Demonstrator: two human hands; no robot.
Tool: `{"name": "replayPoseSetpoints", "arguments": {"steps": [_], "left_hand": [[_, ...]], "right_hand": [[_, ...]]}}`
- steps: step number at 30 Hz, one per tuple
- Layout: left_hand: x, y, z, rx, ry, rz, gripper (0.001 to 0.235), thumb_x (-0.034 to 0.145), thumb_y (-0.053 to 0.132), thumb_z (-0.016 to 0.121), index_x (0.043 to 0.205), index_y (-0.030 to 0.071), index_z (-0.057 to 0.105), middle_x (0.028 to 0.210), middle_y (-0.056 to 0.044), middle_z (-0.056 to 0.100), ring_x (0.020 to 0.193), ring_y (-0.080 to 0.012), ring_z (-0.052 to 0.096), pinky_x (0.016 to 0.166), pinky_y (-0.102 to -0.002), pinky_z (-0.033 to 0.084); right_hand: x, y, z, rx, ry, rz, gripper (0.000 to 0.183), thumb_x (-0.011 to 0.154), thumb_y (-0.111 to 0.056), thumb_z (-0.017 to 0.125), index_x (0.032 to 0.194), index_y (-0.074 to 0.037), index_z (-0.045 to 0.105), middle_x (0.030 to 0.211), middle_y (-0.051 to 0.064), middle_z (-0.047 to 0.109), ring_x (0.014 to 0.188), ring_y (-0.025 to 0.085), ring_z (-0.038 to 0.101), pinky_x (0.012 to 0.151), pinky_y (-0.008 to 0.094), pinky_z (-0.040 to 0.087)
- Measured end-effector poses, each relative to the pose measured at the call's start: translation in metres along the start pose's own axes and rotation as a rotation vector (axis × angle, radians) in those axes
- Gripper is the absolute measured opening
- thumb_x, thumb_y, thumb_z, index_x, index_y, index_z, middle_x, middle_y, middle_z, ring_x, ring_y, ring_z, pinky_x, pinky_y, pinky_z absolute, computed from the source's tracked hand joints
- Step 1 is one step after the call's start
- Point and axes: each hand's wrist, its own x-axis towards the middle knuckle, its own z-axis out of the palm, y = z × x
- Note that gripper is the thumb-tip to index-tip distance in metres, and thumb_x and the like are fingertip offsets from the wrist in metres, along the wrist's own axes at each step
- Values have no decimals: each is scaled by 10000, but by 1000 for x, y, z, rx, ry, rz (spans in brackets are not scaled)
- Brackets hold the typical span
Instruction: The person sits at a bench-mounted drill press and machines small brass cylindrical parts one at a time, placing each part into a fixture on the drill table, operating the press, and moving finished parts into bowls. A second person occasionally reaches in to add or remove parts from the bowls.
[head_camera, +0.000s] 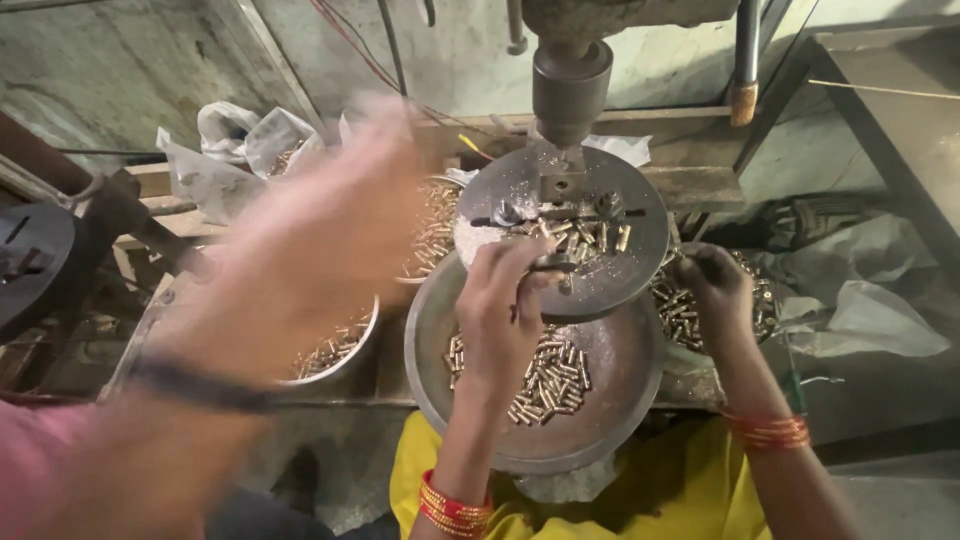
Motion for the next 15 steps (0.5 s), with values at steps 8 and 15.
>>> {"name": "replayPoseSetpoints", "arguments": {"steps": [8, 15], "left_hand": [[-38, 9, 51, -1300, 191, -893, 229, 959, 43, 712, 1182, -7, 701, 1042, -63, 741, 932, -148, 693, 869, -300, 584], [-48, 6, 64, -1748, 118, -997, 191, 1005, 104, 651, 1184, 39, 630, 1018, -38, 689, 887, -128, 662, 797, -290, 570]], "right_hand": [[-50, -141, 13, 538, -100, -48, 197, 943, 134, 619, 1104, 48, 693, 1043, 106, 735, 957, 151, 706, 938, 293, 578], [-71, -185, 31, 33, -196, -269, 314, 853, 194, 606, 1038, -8, 759, 1019, 41, 739, 937, 91, 663, 848, 229, 520]]}}
